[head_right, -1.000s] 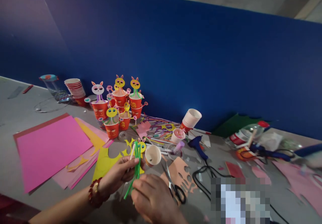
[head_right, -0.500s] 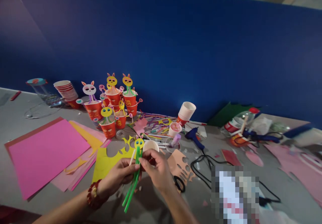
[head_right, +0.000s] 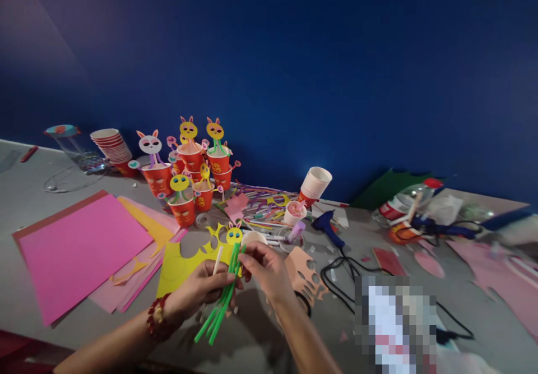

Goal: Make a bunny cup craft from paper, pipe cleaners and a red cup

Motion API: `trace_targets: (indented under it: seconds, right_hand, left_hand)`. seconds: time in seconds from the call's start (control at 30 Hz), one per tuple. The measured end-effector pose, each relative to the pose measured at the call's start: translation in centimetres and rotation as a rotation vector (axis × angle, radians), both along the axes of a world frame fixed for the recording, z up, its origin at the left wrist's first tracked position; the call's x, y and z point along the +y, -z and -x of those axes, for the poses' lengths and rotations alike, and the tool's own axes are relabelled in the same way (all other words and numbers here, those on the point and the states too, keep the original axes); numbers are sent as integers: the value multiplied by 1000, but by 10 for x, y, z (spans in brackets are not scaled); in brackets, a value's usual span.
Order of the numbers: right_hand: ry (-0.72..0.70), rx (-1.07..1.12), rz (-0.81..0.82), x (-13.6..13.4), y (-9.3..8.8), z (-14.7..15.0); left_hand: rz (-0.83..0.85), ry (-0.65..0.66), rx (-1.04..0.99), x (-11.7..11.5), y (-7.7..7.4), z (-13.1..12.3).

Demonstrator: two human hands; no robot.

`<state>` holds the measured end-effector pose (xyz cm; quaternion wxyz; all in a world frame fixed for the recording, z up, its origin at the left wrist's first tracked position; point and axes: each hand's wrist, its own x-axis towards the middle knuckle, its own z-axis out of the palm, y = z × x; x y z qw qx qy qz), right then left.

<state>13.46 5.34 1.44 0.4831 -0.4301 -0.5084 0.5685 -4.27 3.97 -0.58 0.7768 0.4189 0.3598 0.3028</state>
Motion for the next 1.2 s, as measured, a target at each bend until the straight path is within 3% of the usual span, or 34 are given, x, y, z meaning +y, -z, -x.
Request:
trace_targets:
  seconds: [0.4, 0.8, 1.2]
  right_hand:
    - [-110, 34, 60, 6, -1, -4]
    - [-98, 54, 86, 4, -6, -5]
    - [-60, 82, 56, 3, -5, -10]
  left_hand:
    - [8, 31, -26, -1, 5, 0]
    - [-136, 13, 66, 0, 3, -2]
    - [-131, 27, 79, -1, 1, -2]
